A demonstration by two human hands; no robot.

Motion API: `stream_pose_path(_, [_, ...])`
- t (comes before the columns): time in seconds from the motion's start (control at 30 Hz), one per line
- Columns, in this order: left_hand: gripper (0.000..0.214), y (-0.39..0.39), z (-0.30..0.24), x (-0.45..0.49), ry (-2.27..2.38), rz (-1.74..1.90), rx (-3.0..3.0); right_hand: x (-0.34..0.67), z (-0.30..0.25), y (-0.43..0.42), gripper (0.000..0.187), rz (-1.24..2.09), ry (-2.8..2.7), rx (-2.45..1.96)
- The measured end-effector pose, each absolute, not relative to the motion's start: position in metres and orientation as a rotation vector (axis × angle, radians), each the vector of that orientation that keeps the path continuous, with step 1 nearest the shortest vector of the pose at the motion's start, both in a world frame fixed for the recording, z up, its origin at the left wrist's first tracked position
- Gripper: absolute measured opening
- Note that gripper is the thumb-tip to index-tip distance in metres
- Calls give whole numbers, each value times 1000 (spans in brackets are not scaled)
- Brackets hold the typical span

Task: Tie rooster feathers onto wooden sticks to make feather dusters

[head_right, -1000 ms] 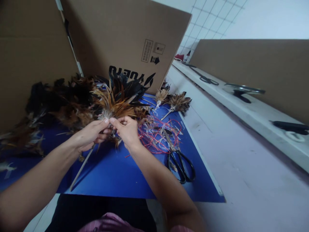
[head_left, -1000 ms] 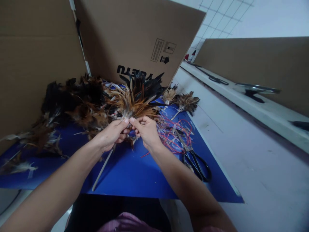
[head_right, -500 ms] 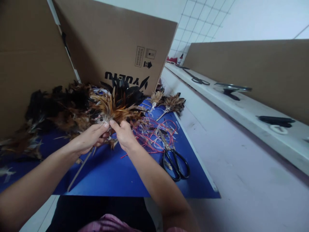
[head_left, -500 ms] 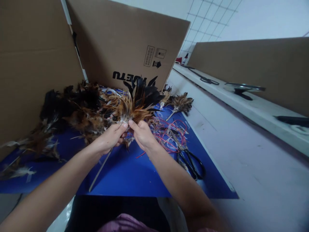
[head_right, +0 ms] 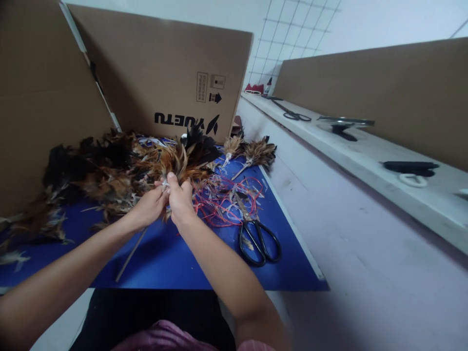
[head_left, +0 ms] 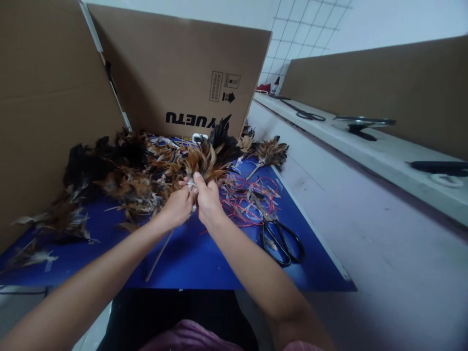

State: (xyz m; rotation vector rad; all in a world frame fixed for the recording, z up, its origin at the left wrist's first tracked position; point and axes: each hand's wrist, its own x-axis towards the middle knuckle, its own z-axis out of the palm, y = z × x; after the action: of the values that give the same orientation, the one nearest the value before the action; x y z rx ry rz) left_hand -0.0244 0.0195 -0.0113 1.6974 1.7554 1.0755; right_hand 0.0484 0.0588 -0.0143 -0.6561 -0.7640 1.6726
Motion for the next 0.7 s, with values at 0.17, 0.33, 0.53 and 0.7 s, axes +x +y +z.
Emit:
stream_pose_path(0.17, [27,13,-3,-30,1420,1087,1281,57,-12,58,17,1707,-762,-602])
stream_pose_path(0.33, [30,25,5,-42,1222,1241,717,58,-17,65,24,1564,-778,-571])
stream_pose_path(0.53, [27,36,0,-31,1047,1243,576,57,-29,70,30,1474,-880,-651])
stream_pose_path(0.7, [28,36,-2,-26,1032,1196,534,60,-34,72,41,1518,-992,-833])
